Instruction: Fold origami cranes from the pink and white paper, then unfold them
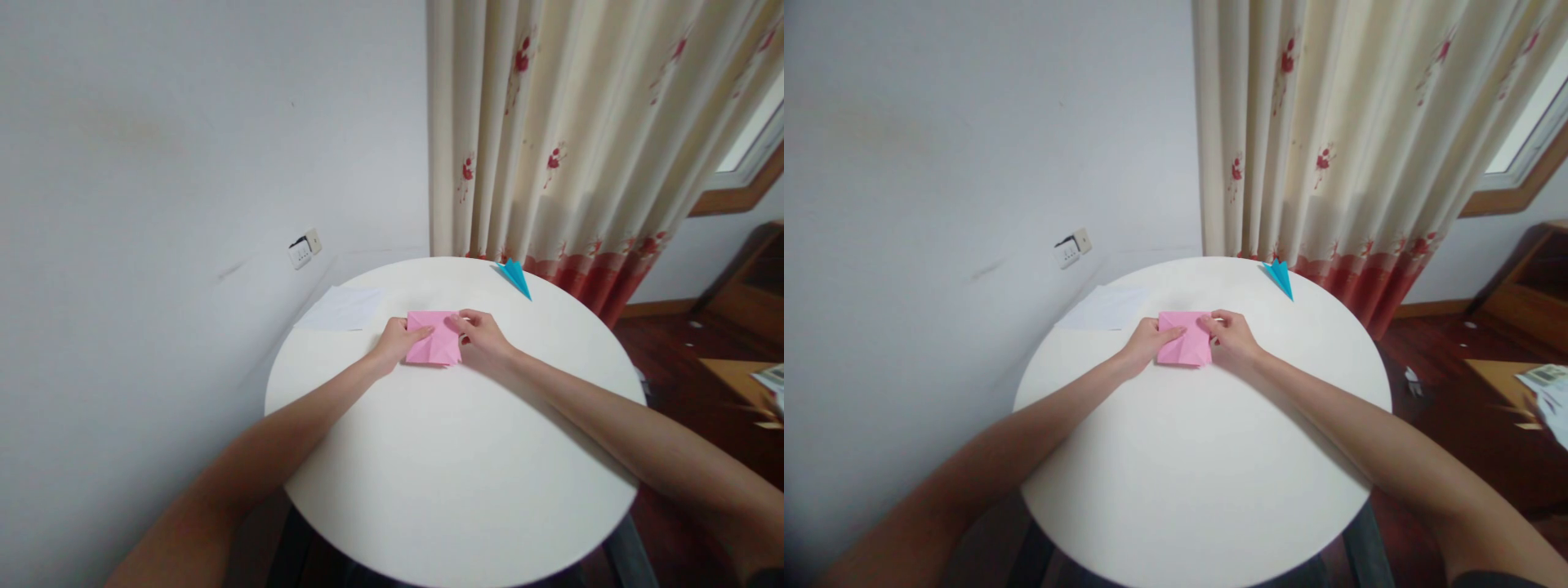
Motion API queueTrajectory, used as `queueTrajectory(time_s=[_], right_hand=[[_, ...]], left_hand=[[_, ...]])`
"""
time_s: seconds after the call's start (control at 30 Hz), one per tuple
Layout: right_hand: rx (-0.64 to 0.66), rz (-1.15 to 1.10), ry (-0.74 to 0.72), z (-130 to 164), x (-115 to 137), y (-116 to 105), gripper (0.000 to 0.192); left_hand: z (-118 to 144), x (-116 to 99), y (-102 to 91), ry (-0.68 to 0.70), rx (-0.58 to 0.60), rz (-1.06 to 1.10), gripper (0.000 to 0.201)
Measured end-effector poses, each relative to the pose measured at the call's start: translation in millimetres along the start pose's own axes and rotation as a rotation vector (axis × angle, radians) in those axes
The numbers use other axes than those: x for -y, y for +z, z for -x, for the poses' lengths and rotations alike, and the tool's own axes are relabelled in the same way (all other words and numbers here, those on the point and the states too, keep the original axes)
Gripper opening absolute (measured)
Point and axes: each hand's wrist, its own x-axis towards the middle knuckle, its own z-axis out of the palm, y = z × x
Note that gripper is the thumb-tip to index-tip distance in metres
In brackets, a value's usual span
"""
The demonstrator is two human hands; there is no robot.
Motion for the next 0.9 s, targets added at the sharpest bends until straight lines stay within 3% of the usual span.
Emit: queueTrajectory(time_s=[0.07, 0.17, 0.37, 0.5, 0.6, 0.73, 0.9], right_hand=[[0.118, -0.069, 0.082, 5, 1, 4, 0.044], [0.235, 0.018, 0.128, 10, 0, 7, 0.036], [0.091, 0.112, 0.048, 2, -3, -3, 0.031], [-0.053, 0.129, -0.017, -8, -8, -12, 0.029], [0.028, 0.169, -0.055, -10, -13, -15, 0.030], [0.193, 0.235, -0.087, -4, -13, -9, 0.032], [0.103, 0.160, -0.099, 0, -12, -2, 0.034]], left_hand=[[-1, 0, 0.0, 0.016, -0.034, 0.038, 0.047], [-4, 1, -0.4, 0.016, -0.081, 0.075, 0.046], [-6, 1, -6.5, 0.036, -0.043, 0.102, 0.045], [-7, 1, -17.6, -0.069, 0.173, 0.034, 0.041], [-7, 1, -22.4, -0.098, 0.297, 0.029, 0.045], [-6, 1, -19.5, -0.023, 0.314, -0.009, 0.043], [-4, 2, -19.1, 0.016, 0.309, -0.180, 0.037]])
